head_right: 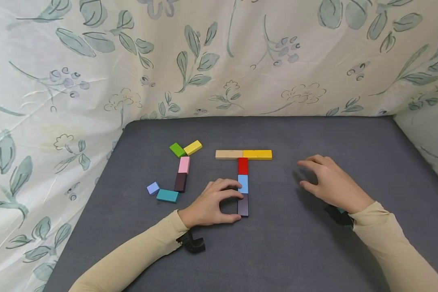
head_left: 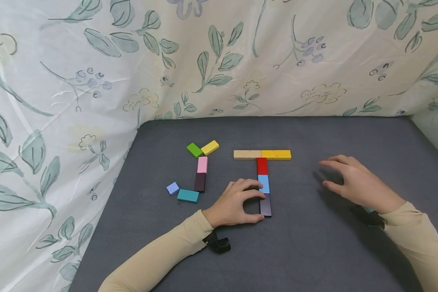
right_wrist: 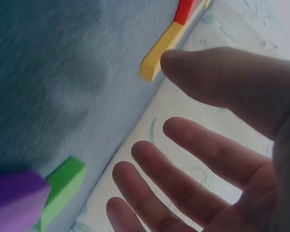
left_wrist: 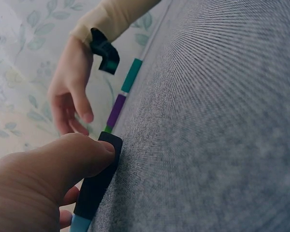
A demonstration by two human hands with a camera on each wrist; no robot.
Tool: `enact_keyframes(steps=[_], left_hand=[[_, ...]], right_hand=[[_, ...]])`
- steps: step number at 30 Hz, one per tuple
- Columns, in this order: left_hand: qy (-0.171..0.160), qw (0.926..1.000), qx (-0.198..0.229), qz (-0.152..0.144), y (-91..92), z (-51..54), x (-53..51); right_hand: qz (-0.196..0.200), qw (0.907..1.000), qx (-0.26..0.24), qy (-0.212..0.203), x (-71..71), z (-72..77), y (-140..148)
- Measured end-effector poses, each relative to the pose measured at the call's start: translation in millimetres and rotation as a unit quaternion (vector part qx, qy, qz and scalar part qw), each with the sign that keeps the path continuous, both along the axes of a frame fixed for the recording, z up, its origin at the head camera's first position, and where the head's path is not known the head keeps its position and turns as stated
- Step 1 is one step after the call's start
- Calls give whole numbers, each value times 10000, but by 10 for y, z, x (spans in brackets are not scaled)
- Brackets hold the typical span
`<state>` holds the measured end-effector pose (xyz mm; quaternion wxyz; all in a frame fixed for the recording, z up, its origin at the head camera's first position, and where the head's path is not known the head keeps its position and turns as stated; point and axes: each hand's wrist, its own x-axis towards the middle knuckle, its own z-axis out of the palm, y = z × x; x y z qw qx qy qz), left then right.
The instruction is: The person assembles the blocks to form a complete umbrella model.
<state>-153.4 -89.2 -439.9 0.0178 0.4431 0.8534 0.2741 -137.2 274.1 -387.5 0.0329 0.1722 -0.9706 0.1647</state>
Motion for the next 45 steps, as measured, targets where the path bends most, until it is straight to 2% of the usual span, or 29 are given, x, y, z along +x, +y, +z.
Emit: enact_keyframes(steps=[14, 21, 23, 34, 38, 42, 45], left_hand=[[-40, 10000, 25, 20, 13, -14, 9], [-115, 9999, 14, 70, 8, -10, 18], [-136, 9999, 26, 80, 8, -9, 22], [-124, 9999, 8, 44, 15, -2, 35], [-106, 9999, 21, 33, 21, -2, 39], [-90, 9999, 35, 47, 24, -7, 41], [-73, 9999, 52, 49, 27, -7, 43]], right_hand=[[-451, 9967, 278, -614, 179, -53, 348], [-476, 9980, 332, -242, 226, -125, 448], [-505, 9978, 357, -244, 231, -140, 463], [-924, 9876, 658, -1087, 250, -124, 476], [-851, 9897, 618, -966, 264, -127, 470], [-616, 9943, 394, -773, 268, -153, 454], [-458, 9955, 245, -789, 265, -170, 449]])
